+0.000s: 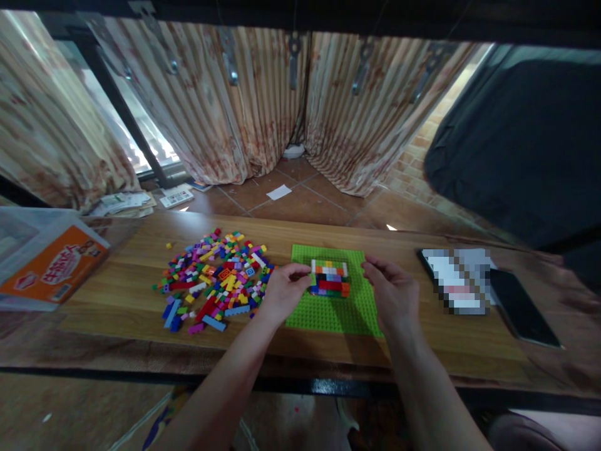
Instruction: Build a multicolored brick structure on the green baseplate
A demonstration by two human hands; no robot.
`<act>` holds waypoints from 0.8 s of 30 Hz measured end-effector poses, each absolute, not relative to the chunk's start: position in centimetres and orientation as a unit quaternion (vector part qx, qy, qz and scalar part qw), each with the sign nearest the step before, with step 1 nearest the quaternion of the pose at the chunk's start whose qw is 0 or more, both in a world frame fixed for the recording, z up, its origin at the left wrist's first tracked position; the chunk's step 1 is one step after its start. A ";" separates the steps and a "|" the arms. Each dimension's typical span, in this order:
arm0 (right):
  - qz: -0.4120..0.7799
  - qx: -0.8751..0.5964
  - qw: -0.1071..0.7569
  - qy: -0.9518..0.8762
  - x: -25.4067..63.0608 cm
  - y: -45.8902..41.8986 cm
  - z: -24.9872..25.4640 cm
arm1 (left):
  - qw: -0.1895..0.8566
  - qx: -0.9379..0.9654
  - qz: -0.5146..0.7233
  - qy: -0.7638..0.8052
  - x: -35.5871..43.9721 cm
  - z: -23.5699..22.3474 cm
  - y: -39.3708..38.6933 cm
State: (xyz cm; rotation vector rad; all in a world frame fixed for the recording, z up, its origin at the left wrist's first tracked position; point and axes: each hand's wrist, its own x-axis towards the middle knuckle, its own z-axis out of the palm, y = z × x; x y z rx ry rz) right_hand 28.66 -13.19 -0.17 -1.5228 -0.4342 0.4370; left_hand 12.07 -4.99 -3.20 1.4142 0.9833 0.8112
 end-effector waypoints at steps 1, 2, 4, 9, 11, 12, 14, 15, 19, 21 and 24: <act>0.195 -0.683 0.676 -0.195 28.7 -13.2 -0.2 | 0.579 0.606 0.346 0.421 12.1 -3.2 -5.0; 0.196 -0.687 0.671 -0.200 28.7 -13.3 -0.3 | 0.578 0.608 0.345 0.420 12.2 -3.2 -4.9; 0.201 -0.696 0.656 -0.211 28.8 -13.4 -0.5 | 0.574 0.614 0.340 0.421 12.3 -3.3 -4.8; 0.218 -0.746 0.569 -0.268 29.4 -13.7 -1.4 | 0.535 0.633 0.340 0.445 12.5 -3.9 -4.6; 0.224 -0.769 0.518 -0.301 29.6 -13.9 -1.9 | 0.525 0.640 0.337 0.448 12.6 -4.0 -4.5; 0.224 -0.778 0.496 -0.315 29.7 -13.9 -2.0 | 0.524 0.643 0.334 0.448 12.6 -4.0 -4.6; 0.221 -0.790 0.461 -0.338 29.8 -13.9 -2.2 | 0.525 0.644 0.328 0.449 12.7 -3.9 -4.7; 0.219 -0.795 0.447 -0.347 29.7 -13.9 -2.2 | 0.527 0.644 0.324 0.451 12.7 -3.8 -4.7; 0.222 -0.802 0.411 -0.372 29.3 -13.8 -1.9 | 0.545 0.629 0.308 0.462 12.8 -3.4 -4.9; 0.222 -0.804 0.402 -0.377 29.0 -13.8 -1.8 | 0.559 0.614 0.302 0.469 12.9 -3.1 -5.1; 0.225 -0.806 0.400 -0.374 29.0 -13.8 -2.0 | 0.579 0.594 0.290 0.477 13.0 -2.8 -5.3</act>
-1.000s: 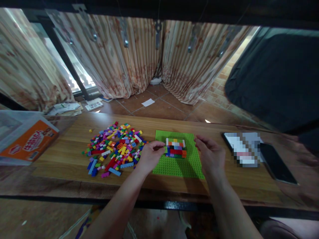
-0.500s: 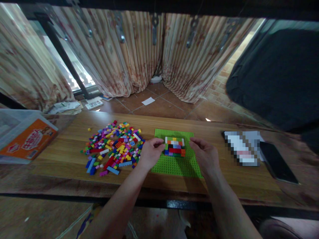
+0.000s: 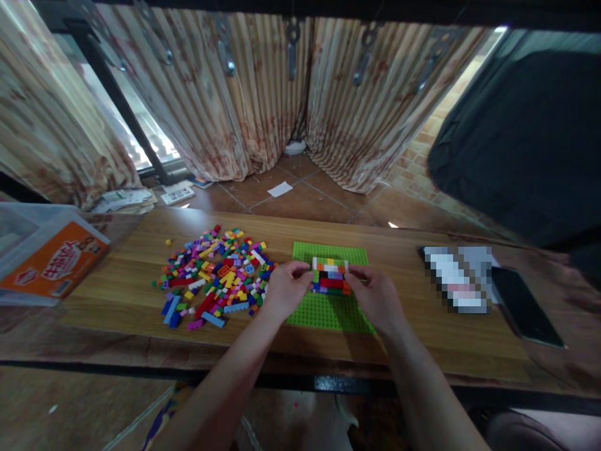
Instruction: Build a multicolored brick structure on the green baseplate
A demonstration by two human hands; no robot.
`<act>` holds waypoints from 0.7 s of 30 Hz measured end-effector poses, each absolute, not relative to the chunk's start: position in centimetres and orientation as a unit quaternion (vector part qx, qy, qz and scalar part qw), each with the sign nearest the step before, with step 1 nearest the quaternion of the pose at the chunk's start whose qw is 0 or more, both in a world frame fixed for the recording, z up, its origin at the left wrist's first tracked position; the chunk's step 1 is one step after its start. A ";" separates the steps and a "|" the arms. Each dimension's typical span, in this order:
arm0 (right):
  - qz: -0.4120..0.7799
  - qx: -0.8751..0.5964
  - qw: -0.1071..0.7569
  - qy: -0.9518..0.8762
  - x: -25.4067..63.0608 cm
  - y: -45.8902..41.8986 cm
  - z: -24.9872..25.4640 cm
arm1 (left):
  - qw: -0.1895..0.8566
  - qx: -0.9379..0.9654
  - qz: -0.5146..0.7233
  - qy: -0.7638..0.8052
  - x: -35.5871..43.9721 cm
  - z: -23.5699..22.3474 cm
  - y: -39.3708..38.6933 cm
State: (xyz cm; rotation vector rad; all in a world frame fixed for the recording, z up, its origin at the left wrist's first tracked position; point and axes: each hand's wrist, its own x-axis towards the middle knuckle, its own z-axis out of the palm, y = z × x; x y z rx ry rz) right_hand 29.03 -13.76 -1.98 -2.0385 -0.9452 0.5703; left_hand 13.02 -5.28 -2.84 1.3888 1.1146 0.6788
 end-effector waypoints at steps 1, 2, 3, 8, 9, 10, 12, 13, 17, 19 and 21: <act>0.231 -0.803 0.403 -0.374 29.1 -13.8 -2.2 | 0.586 0.589 0.286 0.478 13.1 -2.8 -5.3; 0.237 -0.798 0.407 -0.375 29.2 -13.8 -2.3 | 0.590 0.585 0.283 0.479 13.1 -2.7 -5.4; 0.243 -0.794 0.410 -0.378 29.3 -13.8 -2.5 | 0.593 0.583 0.281 0.479 13.1 -2.7 -5.4; 0.252 -0.796 0.406 -0.370 29.2 -13.8 -2.5 | 0.587 0.595 0.277 0.474 13.2 -2.7 -5.5; 0.248 -0.799 0.402 -0.372 29.1 -13.8 -2.3 | 0.582 0.601 0.278 0.472 13.1 -2.7 -5.5; 0.243 -0.801 0.397 -0.376 29.0 -13.8 -2.1 | 0.576 0.608 0.280 0.469 13.1 -2.7 -5.4; 0.232 -0.802 0.390 -0.388 28.9 -13.8 -1.7 | 0.562 0.626 0.284 0.460 13.0 -2.9 -5.4; 0.227 -0.803 0.388 -0.391 28.8 -13.9 -1.6 | 0.555 0.634 0.287 0.456 13.0 -2.9 -5.3; 0.226 -0.806 0.383 -0.390 28.8 -13.9 -1.3 | 0.544 0.640 0.287 0.460 12.9 -3.2 -5.2; 0.231 -0.805 0.383 -0.390 28.8 -13.9 -1.3 | 0.546 0.635 0.280 0.469 12.9 -3.3 -5.2; 0.236 -0.801 0.388 -0.390 28.9 -13.9 -1.3 | 0.551 0.629 0.276 0.474 12.9 -3.3 -5.2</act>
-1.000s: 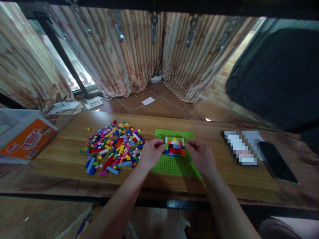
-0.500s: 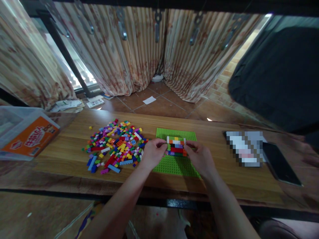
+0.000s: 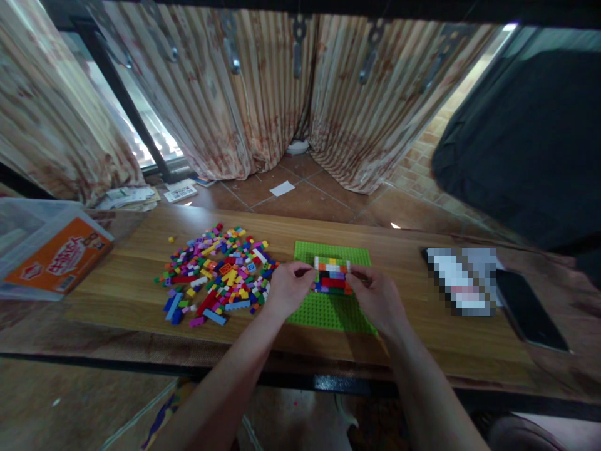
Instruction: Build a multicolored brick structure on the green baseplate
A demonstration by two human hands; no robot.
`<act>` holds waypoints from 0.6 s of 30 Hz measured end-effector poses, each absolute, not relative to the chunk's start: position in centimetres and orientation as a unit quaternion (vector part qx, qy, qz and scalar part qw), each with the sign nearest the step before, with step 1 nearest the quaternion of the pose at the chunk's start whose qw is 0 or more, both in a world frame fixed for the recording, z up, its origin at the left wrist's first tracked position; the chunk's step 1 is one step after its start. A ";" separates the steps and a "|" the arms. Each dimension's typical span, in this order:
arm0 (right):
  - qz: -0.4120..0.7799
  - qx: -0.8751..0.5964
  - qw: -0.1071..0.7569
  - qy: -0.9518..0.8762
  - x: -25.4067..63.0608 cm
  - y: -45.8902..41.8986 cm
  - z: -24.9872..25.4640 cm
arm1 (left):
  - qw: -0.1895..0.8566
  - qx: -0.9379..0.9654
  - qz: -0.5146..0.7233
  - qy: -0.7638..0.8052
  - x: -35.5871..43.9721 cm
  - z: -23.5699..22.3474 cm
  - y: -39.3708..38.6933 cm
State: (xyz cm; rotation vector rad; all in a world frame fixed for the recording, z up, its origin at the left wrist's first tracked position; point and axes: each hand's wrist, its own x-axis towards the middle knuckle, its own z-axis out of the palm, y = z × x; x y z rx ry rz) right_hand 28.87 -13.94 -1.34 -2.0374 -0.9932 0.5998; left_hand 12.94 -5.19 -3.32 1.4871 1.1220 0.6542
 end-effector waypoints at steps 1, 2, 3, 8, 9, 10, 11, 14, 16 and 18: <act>0.238 -0.799 0.391 -0.391 28.9 -14.0 -1.4 | 0.555 0.625 0.277 0.474 12.9 -3.2 -5.2; 0.240 -0.797 0.393 -0.392 28.9 -14.0 -1.4 | 0.560 0.620 0.278 0.474 12.9 -3.1 -5.2; 0.242 -0.795 0.394 -0.393 28.9 -14.0 -1.5 | 0.566 0.614 0.281 0.473 13.0 -3.0 -5.3; 0.243 -0.800 0.388 -0.388 28.7 -13.9 -1.5 | 0.593 0.579 0.291 0.478 13.2 -2.3 -5.6; 0.241 -0.803 0.386 -0.386 28.7 -13.8 -1.5 | 0.598 0.574 0.292 0.478 13.3 -2.2 -5.7; 0.239 -0.804 0.384 -0.386 28.6 -13.8 -1.5 | 0.601 0.571 0.291 0.478 13.4 -2.1 -5.7; 0.236 -0.805 0.384 -0.386 28.6 -13.8 -1.5 | 0.602 0.569 0.291 0.478 13.5 -2.1 -5.7; 0.230 -0.802 0.390 -0.390 28.5 -13.8 -1.6 | 0.595 0.576 0.296 0.476 13.7 -2.3 -5.6; 0.226 -0.801 0.390 -0.393 28.5 -13.8 -1.6 | 0.583 0.584 0.305 0.475 13.7 -2.5 -5.5; 0.222 -0.803 0.388 -0.394 28.4 -13.9 -1.7 | 0.570 0.592 0.314 0.475 13.8 -2.8 -5.3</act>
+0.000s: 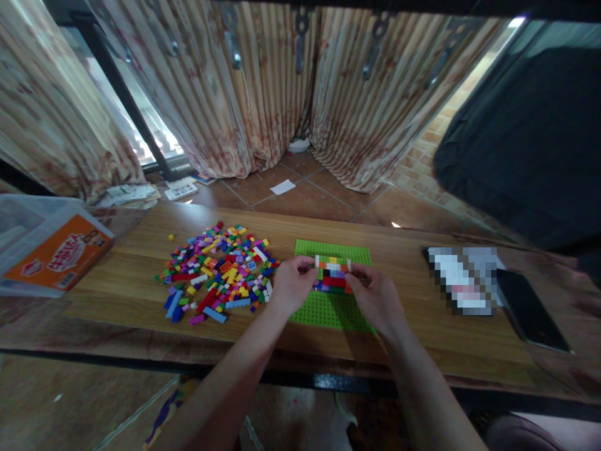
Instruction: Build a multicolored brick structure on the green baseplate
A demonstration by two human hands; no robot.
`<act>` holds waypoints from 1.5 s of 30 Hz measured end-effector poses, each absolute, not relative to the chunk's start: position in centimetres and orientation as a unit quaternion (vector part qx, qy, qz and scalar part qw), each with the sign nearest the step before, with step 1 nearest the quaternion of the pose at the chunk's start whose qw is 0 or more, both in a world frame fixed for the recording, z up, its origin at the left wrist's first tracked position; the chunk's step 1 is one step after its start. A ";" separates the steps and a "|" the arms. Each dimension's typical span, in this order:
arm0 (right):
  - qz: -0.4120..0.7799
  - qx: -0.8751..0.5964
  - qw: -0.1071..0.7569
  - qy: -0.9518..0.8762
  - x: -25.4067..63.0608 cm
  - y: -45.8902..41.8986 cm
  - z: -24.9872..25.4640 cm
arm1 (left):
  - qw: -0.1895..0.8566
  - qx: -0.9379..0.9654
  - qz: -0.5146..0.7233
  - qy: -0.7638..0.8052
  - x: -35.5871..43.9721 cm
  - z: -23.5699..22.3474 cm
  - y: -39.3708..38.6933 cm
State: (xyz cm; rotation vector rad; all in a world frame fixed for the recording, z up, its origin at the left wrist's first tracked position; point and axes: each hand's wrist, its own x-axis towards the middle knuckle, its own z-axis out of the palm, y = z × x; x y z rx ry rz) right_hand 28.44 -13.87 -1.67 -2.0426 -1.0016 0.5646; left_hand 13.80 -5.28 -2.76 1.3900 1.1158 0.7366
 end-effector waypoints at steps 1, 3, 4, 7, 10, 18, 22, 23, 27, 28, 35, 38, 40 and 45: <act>0.222 -0.803 0.388 -0.393 28.4 -13.9 -1.7 | 0.563 0.598 0.316 0.474 13.8 -2.9 -5.2; 0.224 -0.803 0.386 -0.395 28.4 -13.9 -1.7 | 0.549 0.613 0.319 0.470 13.9 -3.1 -5.0; 0.224 -0.803 0.386 -0.395 28.4 -13.8 -1.6 | 0.541 0.621 0.319 0.469 13.9 -3.1 -4.9; 0.219 -0.809 0.381 -0.390 28.3 -13.8 -1.5 | 0.518 0.638 0.317 0.473 14.0 -3.1 -4.7; 0.204 -0.824 0.365 -0.383 28.2 -13.8 -1.4 | 0.503 0.646 0.311 0.483 14.1 -3.1 -4.5; 0.188 -0.840 0.352 -0.367 28.0 -13.7 -1.0 | 0.593 0.567 0.292 0.491 14.5 -2.6 -4.4; 0.187 -0.842 0.345 -0.369 27.8 -13.7 -0.8 | 0.643 0.510 0.309 0.481 14.9 -2.2 -4.6; 0.184 -0.843 0.343 -0.371 27.8 -13.7 -0.7 | 0.644 0.503 0.314 0.483 15.0 -2.1 -4.6; 0.177 -0.841 0.349 -0.374 27.9 -13.8 -0.9 | 0.654 0.490 0.321 0.479 15.1 -2.2 -4.6; 0.182 -0.837 0.354 -0.375 27.9 -13.8 -1.0 | 0.657 0.488 0.319 0.478 15.1 -2.3 -4.6; 0.226 -0.805 0.407 -0.367 29.4 -13.9 -2.8 | 0.637 0.537 0.298 0.466 14.1 -2.4 -4.6; 0.215 -0.800 0.425 -0.364 30.0 -14.0 -3.6 | 0.653 0.518 0.291 0.470 13.3 -2.0 -4.8; 0.208 -0.800 0.431 -0.362 30.3 -14.0 -3.9 | 0.659 0.514 0.295 0.464 12.9 -1.9 -4.9; 0.217 -0.800 0.429 -0.360 30.5 -13.9 -4.2 | 0.621 0.566 0.274 0.469 12.7 -2.5 -5.0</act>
